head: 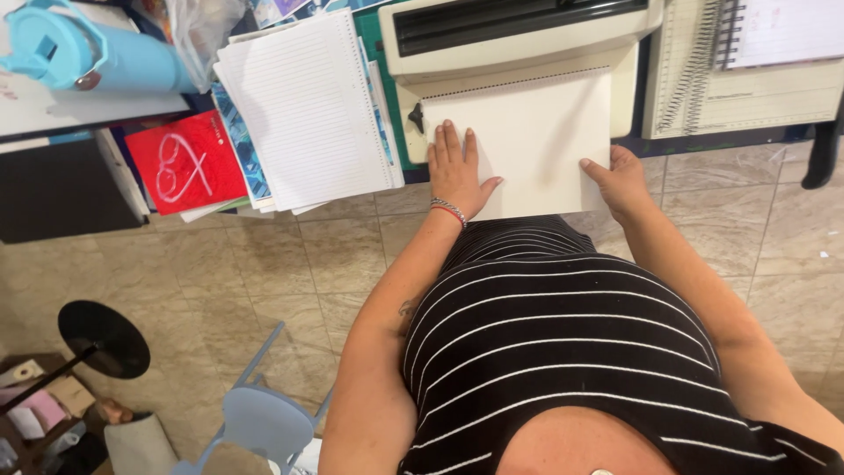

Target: The person operates a manual paper binding machine to bind several sheets of paper. They feed a stack of lined paper into the machine, then process a sheet with a printed pattern, and finally bind a pink sheet featuring a cartoon character. The person also handles and stacks various other printed sheets and cards on the table.

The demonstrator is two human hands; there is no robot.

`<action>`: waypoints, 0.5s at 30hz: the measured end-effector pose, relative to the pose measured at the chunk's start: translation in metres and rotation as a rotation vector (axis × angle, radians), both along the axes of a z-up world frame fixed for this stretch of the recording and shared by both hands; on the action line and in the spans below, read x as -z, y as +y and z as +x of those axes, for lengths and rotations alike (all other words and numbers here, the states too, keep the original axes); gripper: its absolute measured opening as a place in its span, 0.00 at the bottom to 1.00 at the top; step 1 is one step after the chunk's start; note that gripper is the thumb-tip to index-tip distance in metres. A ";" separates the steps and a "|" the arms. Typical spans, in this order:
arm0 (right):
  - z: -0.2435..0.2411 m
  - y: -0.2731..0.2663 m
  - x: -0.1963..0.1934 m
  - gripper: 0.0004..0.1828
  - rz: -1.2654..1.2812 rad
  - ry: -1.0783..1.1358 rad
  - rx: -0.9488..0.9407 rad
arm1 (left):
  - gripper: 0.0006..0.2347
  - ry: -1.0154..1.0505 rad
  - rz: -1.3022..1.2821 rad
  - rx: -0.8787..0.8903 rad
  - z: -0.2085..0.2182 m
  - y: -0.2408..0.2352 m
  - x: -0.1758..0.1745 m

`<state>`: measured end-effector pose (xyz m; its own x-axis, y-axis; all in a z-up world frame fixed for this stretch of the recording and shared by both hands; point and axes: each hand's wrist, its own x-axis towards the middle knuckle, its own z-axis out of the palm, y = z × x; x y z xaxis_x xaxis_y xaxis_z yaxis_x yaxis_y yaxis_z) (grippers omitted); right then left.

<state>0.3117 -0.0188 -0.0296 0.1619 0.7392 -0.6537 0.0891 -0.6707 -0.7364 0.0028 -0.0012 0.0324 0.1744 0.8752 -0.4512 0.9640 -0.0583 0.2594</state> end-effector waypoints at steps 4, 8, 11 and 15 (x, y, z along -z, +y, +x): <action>-0.002 -0.001 -0.009 0.22 0.008 -0.001 -0.020 | 0.47 0.002 -0.008 -0.025 0.006 0.000 0.001; -0.006 0.001 -0.019 0.21 0.010 -0.011 -0.013 | 0.47 0.024 -0.046 -0.009 0.007 0.001 -0.004; -0.007 0.001 -0.019 0.22 0.011 -0.018 -0.012 | 0.47 0.043 -0.058 0.011 0.006 0.001 -0.003; -0.005 0.001 -0.016 0.22 0.017 -0.022 -0.010 | 0.47 0.039 -0.055 0.016 0.005 0.000 -0.001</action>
<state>0.3064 -0.0182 -0.0134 0.1688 0.7518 -0.6374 0.1125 -0.6572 -0.7453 0.0082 -0.0016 0.0332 0.1699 0.8461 -0.5053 0.9724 -0.0608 0.2252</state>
